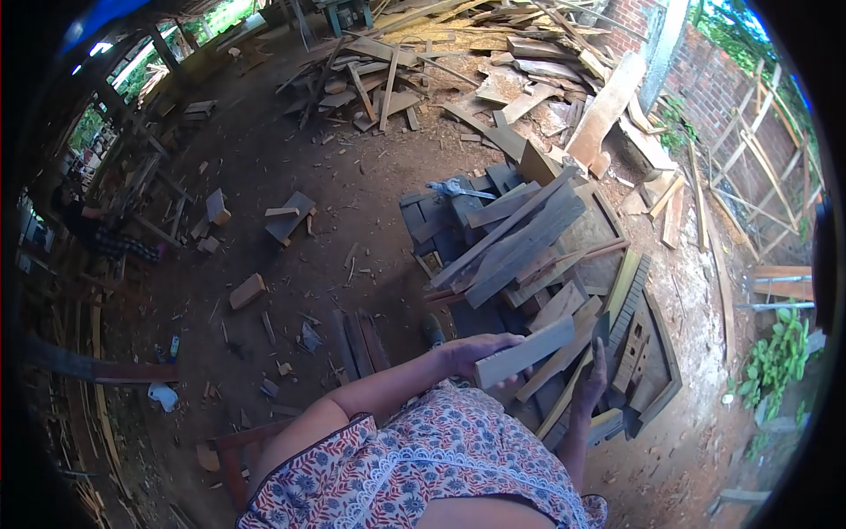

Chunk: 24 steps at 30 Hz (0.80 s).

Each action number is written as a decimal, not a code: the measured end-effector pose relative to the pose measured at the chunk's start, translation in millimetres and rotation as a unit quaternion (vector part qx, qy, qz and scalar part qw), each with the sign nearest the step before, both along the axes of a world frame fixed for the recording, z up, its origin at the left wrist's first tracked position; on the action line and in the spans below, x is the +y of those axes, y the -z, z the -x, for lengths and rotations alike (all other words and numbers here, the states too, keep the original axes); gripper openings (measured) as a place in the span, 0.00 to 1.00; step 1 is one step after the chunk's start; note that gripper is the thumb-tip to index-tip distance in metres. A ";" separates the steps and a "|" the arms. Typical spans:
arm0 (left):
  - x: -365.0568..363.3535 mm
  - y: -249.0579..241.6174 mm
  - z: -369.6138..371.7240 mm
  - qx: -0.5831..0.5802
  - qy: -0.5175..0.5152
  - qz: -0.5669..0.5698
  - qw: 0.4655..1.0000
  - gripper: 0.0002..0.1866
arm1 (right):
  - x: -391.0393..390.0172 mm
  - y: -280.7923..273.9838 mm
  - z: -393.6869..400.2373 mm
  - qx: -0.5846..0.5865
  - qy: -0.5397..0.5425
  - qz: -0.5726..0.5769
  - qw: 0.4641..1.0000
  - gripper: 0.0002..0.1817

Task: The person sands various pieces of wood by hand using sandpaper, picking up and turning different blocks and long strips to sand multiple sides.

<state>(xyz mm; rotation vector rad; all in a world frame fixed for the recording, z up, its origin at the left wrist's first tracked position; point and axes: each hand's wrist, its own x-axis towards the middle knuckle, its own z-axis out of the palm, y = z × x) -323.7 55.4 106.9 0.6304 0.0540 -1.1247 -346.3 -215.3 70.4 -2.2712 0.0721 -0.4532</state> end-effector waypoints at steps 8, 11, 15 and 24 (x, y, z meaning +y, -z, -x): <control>-6.8 -41.6 -11.7 -0.029 -0.212 -0.097 0.972 0.22 | 83.6 -67.2 28.5 -0.139 -0.222 0.160 0.952 0.21; -7.5 -19.5 -23.3 -0.039 -0.189 -0.031 0.981 0.22 | 80.2 -51.8 15.8 -0.151 -0.273 0.214 0.925 0.21; -5.4 -22.0 -18.0 -0.088 -0.129 -0.142 0.977 0.22 | 45.0 -46.6 -23.7 -0.093 -0.117 0.177 0.973 0.29; -18.3 20.9 -21.1 -0.090 -0.203 -0.028 0.975 0.22 | 68.6 -56.8 32.6 -0.154 -0.306 0.159 0.926 0.24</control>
